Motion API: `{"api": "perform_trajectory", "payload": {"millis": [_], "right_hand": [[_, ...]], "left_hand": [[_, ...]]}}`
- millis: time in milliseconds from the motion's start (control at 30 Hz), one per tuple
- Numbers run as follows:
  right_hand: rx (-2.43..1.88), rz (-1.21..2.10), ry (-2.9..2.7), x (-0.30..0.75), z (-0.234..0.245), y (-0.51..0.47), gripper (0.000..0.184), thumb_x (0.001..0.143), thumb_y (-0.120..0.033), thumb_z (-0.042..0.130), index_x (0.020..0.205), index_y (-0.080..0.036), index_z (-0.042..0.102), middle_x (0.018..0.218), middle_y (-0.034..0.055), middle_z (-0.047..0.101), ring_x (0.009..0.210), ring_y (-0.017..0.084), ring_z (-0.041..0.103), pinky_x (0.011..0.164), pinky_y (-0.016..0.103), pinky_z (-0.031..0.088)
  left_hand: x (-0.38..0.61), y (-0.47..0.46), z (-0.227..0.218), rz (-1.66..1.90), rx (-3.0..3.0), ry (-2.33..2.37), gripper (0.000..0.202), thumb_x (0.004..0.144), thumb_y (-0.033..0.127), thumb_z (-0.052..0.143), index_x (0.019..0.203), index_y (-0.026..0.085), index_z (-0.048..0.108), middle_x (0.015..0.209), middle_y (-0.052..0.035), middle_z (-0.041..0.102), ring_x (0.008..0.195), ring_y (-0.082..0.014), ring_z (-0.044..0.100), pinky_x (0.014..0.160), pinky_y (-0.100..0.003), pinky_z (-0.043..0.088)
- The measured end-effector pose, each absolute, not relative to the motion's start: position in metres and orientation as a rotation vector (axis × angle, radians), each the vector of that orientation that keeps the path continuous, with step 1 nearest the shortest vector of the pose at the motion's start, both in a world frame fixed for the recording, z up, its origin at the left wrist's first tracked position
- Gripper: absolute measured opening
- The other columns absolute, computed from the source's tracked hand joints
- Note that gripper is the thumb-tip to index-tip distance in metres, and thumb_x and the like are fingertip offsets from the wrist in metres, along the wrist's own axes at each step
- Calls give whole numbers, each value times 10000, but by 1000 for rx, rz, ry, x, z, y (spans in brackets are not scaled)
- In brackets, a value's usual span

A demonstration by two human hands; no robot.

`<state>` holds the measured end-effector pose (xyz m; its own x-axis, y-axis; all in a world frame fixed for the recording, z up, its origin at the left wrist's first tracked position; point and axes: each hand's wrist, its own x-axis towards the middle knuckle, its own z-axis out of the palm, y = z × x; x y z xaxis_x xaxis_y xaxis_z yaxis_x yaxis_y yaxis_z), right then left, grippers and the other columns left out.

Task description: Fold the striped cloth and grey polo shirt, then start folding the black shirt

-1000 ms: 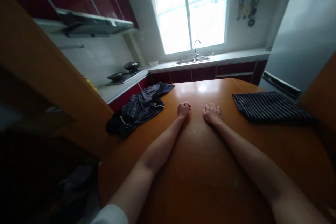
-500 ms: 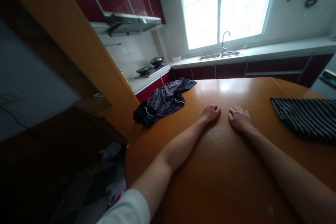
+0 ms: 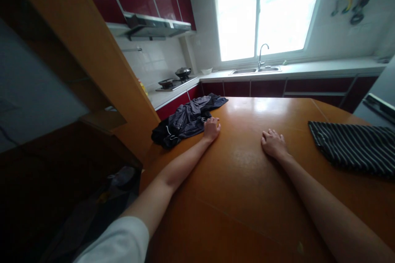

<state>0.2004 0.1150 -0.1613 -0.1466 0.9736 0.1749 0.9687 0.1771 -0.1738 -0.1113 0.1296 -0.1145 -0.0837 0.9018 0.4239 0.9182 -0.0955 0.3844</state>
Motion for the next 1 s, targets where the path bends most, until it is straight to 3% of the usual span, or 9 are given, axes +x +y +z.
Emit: {"api": "perform_trajectory", "payload": {"millis": [133, 333, 567, 1000], "right_hand": [[-1861, 12, -2187, 200, -166, 118, 507, 999, -372, 328, 1377, -165, 594, 1552, 174, 436, 1445, 333, 374, 1140, 590, 306], [-1857, 33, -2185, 203, -167, 120, 496, 996, -374, 355, 1386, -178, 590, 1546, 175, 443, 1436, 328, 384, 1130, 590, 318], [-1878, 79, -2193, 201, -155, 110, 495, 1002, -361, 360, 1408, -171, 569, 1569, 150, 420, 1454, 303, 355, 1157, 552, 292], [-1852, 74, -2192, 200, -149, 106, 471, 1001, -343, 384, 1392, -174, 586, 1560, 150, 434, 1443, 302, 376, 1159, 550, 300]], "left_hand": [[-171, 108, -117, -743, -1934, -2100, 348, 914, 265, 637, 1258, 215, 613, 1272, -145, 584, 1238, -322, 478, 1018, -426, 378], [-212, 103, -125, -675, -1872, -2290, 286, 896, 417, 674, 1093, 212, 701, 1168, -128, 651, 1123, -311, 553, 952, -394, 425], [-214, 114, -125, -699, -1973, -2306, 180, 926, 324, 615, 1021, 235, 738, 1117, -112, 709, 1060, -286, 618, 905, -363, 441], [-212, 118, -122, -593, -1959, -2372, 258, 999, 332, 465, 1049, 239, 701, 1175, -117, 720, 1110, -300, 640, 924, -386, 436]]}}
